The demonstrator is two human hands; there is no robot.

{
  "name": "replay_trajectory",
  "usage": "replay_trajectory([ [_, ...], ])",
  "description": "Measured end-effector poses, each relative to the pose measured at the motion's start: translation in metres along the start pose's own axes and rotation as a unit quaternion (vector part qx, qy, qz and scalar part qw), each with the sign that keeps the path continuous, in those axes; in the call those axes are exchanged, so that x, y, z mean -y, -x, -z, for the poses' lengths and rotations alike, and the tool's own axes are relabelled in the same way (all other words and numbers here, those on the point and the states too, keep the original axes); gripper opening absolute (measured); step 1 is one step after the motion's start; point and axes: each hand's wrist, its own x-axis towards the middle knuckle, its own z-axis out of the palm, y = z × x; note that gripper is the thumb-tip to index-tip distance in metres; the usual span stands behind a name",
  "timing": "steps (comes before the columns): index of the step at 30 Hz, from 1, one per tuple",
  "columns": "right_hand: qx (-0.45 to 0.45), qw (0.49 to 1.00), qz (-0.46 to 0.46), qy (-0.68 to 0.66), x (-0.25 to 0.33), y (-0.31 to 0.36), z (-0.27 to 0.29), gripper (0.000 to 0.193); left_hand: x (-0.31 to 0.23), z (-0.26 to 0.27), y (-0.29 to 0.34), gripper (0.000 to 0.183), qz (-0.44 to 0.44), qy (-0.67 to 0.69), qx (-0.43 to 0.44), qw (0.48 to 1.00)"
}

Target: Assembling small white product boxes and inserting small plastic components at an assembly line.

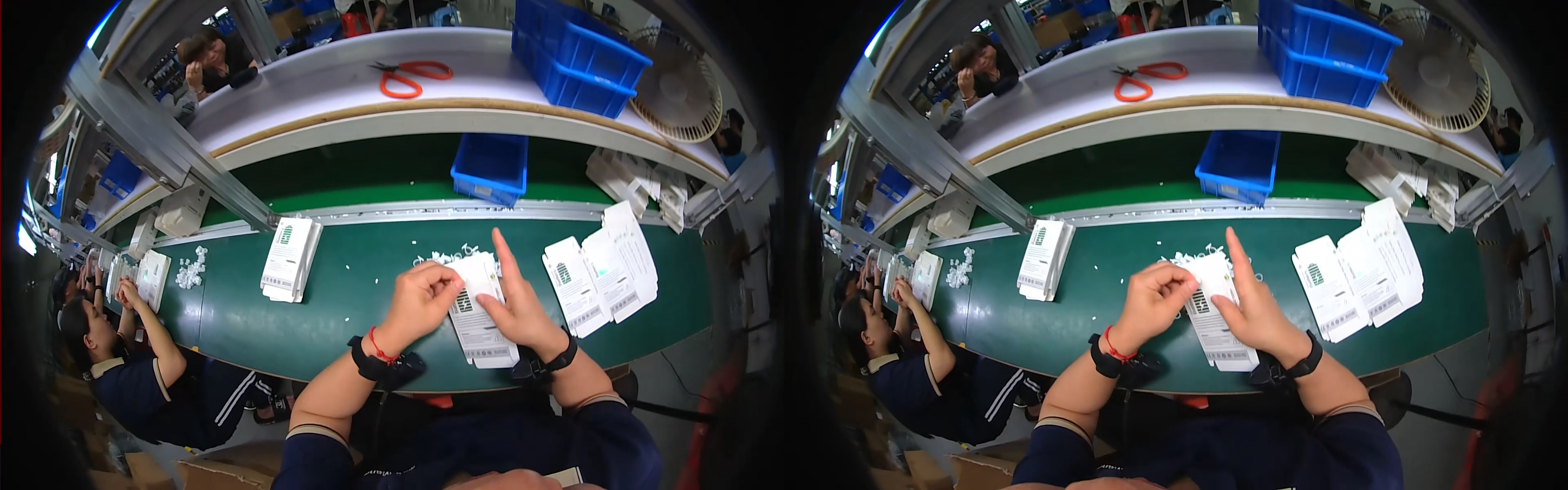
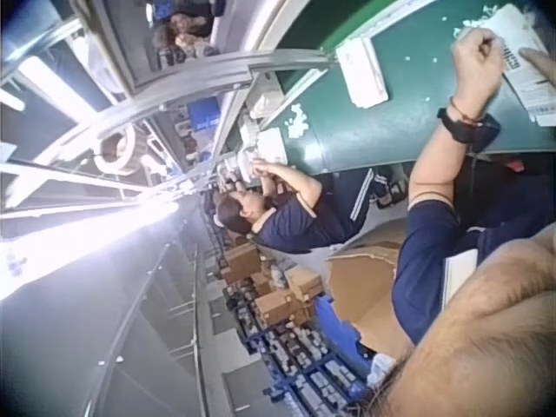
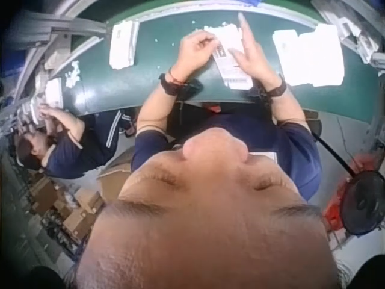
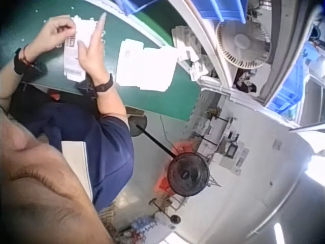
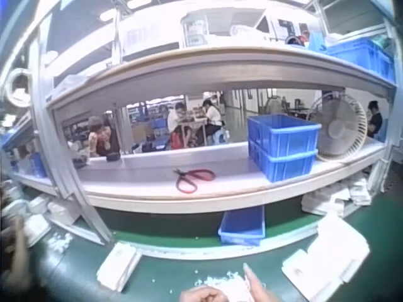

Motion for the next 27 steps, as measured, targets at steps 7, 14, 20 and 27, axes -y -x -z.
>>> replay_trajectory([
  [7,0.128,0.965,-0.151,-0.172,-0.014,0.014,0.0,0.037,0.008,-0.007,0.006,0.006,0.029,0.052,-0.052,0.997],
  [14,0.144,0.977,-0.099,-0.119,0.005,0.011,0.004,0.043,0.008,-0.007,0.006,0.006,0.05,0.079,-0.059,0.994],
  [20,0.162,0.986,0.009,-0.034,0.008,0.01,0.0,0.053,-0.006,-0.011,0.009,0.005,-0.043,-0.082,-0.11,0.99],
  [27,0.163,0.984,0.014,-0.071,0.004,0.014,-0.004,0.055,-0.001,-0.01,0.015,0.01,0.204,0.269,-0.049,0.94],
])
